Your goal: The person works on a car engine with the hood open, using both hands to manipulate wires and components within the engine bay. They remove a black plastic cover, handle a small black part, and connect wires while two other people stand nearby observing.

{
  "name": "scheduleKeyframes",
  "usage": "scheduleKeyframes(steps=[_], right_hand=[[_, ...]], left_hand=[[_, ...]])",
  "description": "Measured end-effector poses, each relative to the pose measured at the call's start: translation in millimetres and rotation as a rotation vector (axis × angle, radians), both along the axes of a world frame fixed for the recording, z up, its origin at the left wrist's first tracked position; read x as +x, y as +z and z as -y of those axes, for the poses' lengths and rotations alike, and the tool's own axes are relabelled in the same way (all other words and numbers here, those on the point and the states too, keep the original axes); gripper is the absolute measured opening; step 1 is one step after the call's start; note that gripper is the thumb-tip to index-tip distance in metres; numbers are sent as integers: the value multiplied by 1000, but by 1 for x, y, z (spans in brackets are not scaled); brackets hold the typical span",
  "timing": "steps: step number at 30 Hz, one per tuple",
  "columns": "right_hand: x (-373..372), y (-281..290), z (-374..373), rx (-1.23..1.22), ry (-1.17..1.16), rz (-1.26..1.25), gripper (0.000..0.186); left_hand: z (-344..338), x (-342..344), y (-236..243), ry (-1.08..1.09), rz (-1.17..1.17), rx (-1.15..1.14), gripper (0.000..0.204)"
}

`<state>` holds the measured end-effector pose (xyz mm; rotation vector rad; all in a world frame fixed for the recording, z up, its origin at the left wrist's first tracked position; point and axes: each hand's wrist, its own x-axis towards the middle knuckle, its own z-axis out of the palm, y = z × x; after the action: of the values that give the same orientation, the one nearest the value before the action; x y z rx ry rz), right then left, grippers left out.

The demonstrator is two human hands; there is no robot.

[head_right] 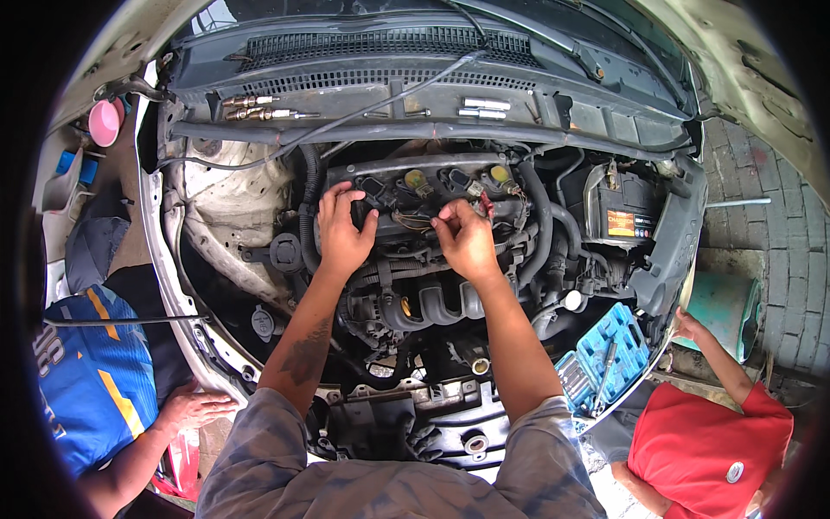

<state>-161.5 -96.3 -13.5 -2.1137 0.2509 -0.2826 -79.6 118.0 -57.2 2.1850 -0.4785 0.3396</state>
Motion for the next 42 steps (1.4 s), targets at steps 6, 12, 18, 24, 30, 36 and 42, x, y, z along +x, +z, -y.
scheduleKeyframes(steps=[6, 12, 18, 24, 30, 36, 42], right_hand=[[0, 0, 0, 12, -7, -8, 18], [-2, -1, 0, 20, 22, 16, 14], [2, 9, -1, -132, 125, 106, 15], [5, 8, 2, -201, 141, 139, 15], [3, 11, -2, -76, 132, 76, 18], [7, 9, 3, -227, 185, 117, 14], [13, 11, 9, -90, 263, -116, 18]], left_hand=[[7, -4, 21, -195, 88, 77, 43], [20, -3, 34, -289, 103, -30, 30], [39, 7, 19, -533, 316, -76, 17], [40, 14, 13, -582, 220, -66, 17], [39, 14, 17, -571, 111, 24, 13], [38, 20, 20, -617, -53, 77, 15], [36, 27, 11, -643, -125, 21, 17]])
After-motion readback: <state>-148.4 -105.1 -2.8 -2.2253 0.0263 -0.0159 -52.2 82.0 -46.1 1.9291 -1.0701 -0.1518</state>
